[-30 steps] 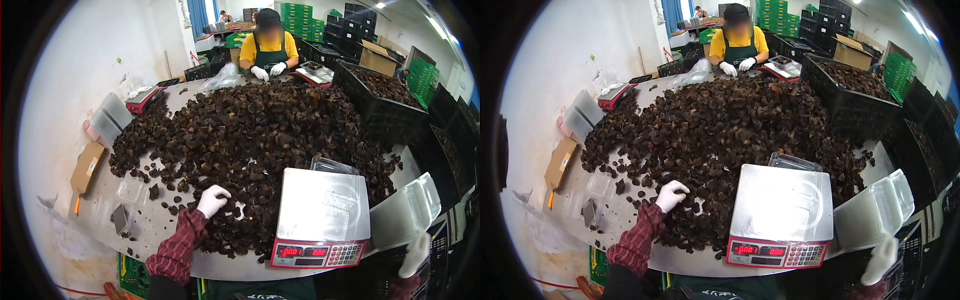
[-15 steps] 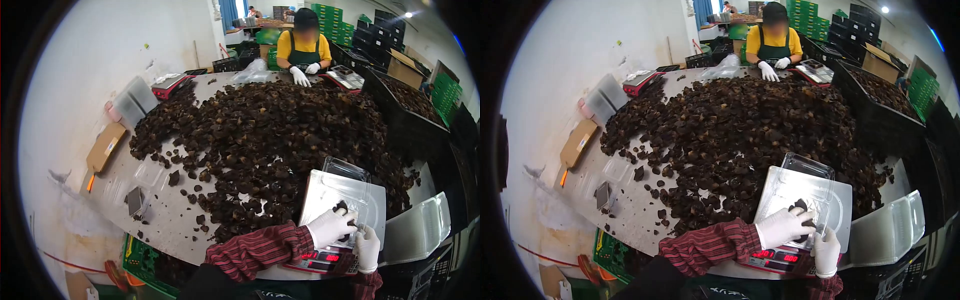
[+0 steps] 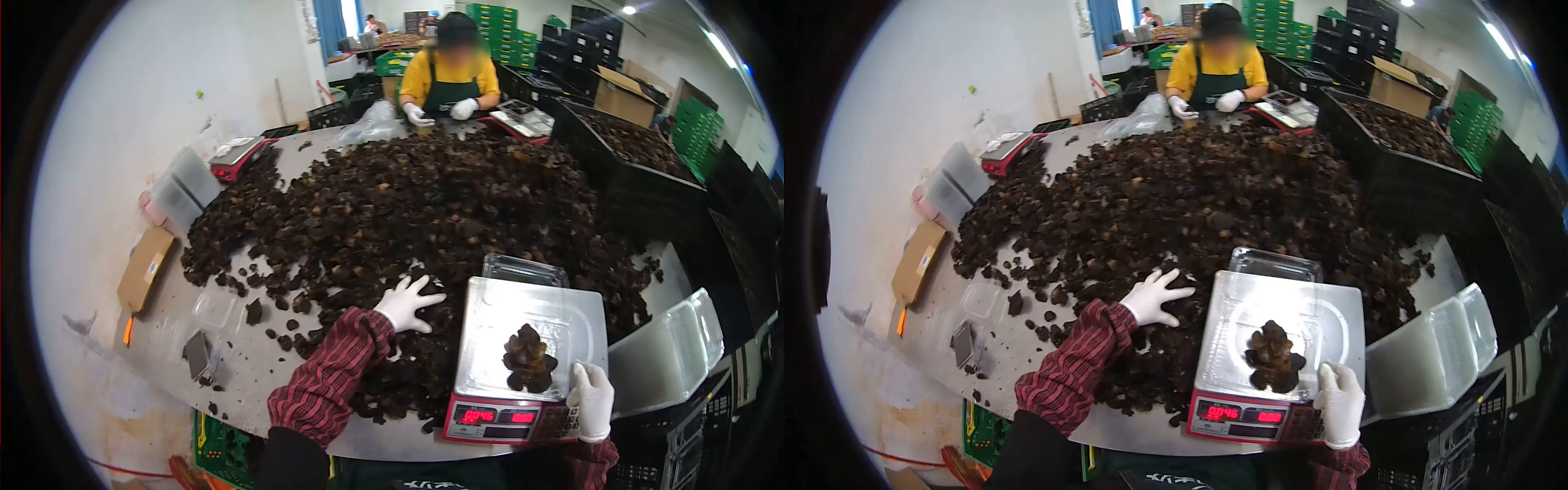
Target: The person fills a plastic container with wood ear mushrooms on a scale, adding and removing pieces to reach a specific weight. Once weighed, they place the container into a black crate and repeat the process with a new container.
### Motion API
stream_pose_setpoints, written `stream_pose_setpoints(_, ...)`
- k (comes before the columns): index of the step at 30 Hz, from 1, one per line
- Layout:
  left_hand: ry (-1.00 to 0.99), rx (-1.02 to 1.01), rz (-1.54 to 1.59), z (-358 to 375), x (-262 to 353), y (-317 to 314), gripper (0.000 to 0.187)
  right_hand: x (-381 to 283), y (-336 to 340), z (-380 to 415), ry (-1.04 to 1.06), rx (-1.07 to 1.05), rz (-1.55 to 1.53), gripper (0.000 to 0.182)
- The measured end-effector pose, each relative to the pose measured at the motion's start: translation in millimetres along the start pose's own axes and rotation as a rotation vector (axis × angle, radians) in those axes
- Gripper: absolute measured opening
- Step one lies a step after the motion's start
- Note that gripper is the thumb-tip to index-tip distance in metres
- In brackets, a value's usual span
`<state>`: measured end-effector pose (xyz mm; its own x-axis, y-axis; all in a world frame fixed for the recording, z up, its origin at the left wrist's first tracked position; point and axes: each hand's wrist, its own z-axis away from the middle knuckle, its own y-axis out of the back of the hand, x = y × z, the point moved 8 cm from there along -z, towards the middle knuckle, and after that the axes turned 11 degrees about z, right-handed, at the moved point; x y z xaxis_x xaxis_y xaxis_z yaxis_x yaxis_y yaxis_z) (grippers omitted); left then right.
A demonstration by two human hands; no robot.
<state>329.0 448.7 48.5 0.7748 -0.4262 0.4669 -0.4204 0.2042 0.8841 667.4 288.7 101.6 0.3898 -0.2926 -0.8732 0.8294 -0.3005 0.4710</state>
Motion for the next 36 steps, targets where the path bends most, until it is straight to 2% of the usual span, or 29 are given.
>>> stream_pose_setpoints(1,-0.038,-0.055,0.027,-1.0,-10.3,-15.7,0.057,0.3,-0.8,1.2,-0.008,-0.009,0.013,0.027)
stream_pose_setpoints(3,-0.056,0.055,0.287,0.6,-29.1,-24.6,0.034,2.5,1.2,2.4,0.005,0.013,0.028,0.026)
stream_pose_setpoints(5,-0.120,0.208,0.338,7.9,-42.9,-20.5,0.024,2.1,3.3,2.7,0.026,0.028,0.035,0.026)
stream_pose_setpoints(7,0.045,0.312,0.510,15.5,-56.2,-5.2,0.021,1.7,5.1,0.8,0.039,0.036,0.099,0.026)
stream_pose_setpoints(11,0.095,0.376,0.614,19.3,-54.7,23.4,0.025,-1.9,1.2,-5.2,0.198,0.085,0.230,0.031)
stream_pose_setpoints(13,-0.045,0.442,0.703,17.4,-14.6,49.8,0.023,-9.9,-3.5,-6.6,0.261,0.101,0.318,0.032)
stream_pose_setpoints(15,-0.029,0.400,0.849,18.3,48.0,74.1,0.026,-21.8,-12.3,-4.9,0.327,0.105,0.407,0.034)
stream_pose_setpoints(17,-0.149,0.361,0.825,16.6,105.8,79.3,0.026,-20.9,-18.5,-3.3,0.187,0.046,0.345,0.035)
stream_pose_setpoints(19,-0.377,0.332,0.668,16.9,158.0,66.2,0.031,-17.0,-18.1,-5.4,0.270,0.075,0.383,0.032)
stream_pose_setpoints(21,-0.334,0.150,0.453,3.5,183.8,14.4,0.036,-10.7,-24.7,-8.5,0.212,0.021,0.347,0.032)
stream_pose_setpoints(22,-0.327,0.133,0.366,3.2,193.2,-3.0,0.038,-17.3,-23.9,-5.2,0.198,0.060,0.338,0.023)
stream_pose_setpoints(24,-0.290,0.133,0.284,4.6,201.3,-13.7,0.042,-19.6,-24.6,-4.7,0.196,0.057,0.323,0.021)
stream_pose_setpoints(25,-0.262,0.150,0.291,8.7,202.2,-9.9,0.043,-18.6,-24.4,-5.6,0.200,0.049,0.318,0.021)
stream_pose_setpoints(26,-0.295,0.155,0.253,14.5,201.8,-6.5,0.047,-21.9,-22.8,-4.7,0.306,0.098,0.333,0.021)
stream_pose_setpoints(29,-0.410,0.244,0.369,41.8,197.6,27.4,0.058,-14.3,-21.0,-7.5,0.169,0.018,0.235,0.024)
stream_pose_setpoints(30,-0.488,0.336,0.388,53.6,189.4,40.1,0.059,-17.8,-15.7,-7.4,0.354,0.117,0.340,0.027)
stream_pose_setpoints(31,-0.474,0.345,0.387,65.4,176.9,48.8,0.053,-18.4,-14.4,-7.7,0.354,0.117,0.339,0.027)
stream_pose_setpoints(33,-0.318,0.378,0.299,89.2,131.4,53.9,0.044,-10.6,-5.3,-5.6,0.274,0.131,0.282,0.024)
stream_pose_setpoints(34,-0.200,0.316,0.270,99.5,99.6,45.8,0.044,8.3,-1.4,-12.8,0.313,0.152,0.317,0.024)
stream_pose_setpoints(35,-0.101,0.306,0.245,114.4,73.5,42.7,0.048,6.4,1.6,-7.6,0.300,0.157,0.321,0.024)
stream_pose_setpoints(36,-0.011,0.283,0.044,130.2,52.5,33.1,0.054,2.3,1.9,-3.8,0.224,0.122,0.259,0.024)
